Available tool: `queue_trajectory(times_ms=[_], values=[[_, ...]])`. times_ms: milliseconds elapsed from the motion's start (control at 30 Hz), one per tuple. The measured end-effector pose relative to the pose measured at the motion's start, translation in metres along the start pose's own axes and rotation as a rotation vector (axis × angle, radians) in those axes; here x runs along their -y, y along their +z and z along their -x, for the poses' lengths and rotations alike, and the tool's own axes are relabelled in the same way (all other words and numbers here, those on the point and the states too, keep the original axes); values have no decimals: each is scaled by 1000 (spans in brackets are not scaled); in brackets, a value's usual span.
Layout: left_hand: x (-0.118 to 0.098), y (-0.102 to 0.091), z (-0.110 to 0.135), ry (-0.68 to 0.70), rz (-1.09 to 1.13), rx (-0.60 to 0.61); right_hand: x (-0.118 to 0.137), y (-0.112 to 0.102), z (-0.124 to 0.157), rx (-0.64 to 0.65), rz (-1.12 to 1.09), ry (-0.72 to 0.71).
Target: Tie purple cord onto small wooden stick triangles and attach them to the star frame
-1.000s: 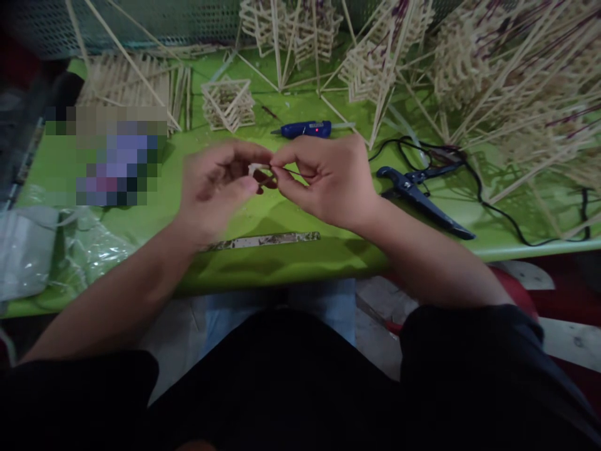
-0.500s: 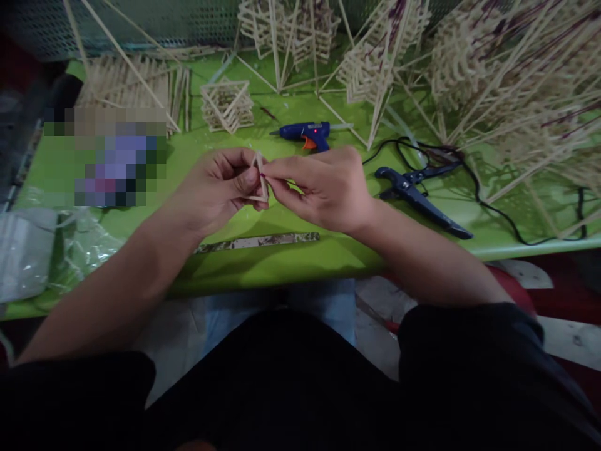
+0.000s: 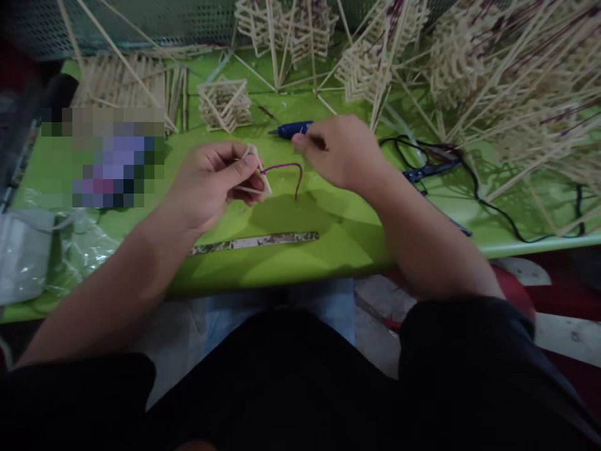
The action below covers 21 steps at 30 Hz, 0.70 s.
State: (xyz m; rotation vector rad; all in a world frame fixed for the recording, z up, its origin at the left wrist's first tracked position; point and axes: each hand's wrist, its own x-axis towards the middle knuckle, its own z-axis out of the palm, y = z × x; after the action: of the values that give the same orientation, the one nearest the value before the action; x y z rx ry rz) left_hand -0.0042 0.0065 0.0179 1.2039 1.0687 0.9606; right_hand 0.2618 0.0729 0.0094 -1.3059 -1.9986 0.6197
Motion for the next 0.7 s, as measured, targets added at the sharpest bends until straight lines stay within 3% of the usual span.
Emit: queue_trajectory(times_ms=[100, 267, 400, 533, 700], values=[[5, -1, -4, -37, -32, -12, -28, 8, -14, -152, 239, 96], [6, 0, -9, -107, 1, -27, -58, 23, -23, -234, 237, 133], [5, -2, -8, -132, 21, -27, -60, 20, -20, -155, 242, 141], [6, -6, -8, -108, -33, 2, -55, 16, -20, -71, 273, 294], [5, -10, -7, -26, -85, -39, -70, 17, -31, -6, -138, 369]])
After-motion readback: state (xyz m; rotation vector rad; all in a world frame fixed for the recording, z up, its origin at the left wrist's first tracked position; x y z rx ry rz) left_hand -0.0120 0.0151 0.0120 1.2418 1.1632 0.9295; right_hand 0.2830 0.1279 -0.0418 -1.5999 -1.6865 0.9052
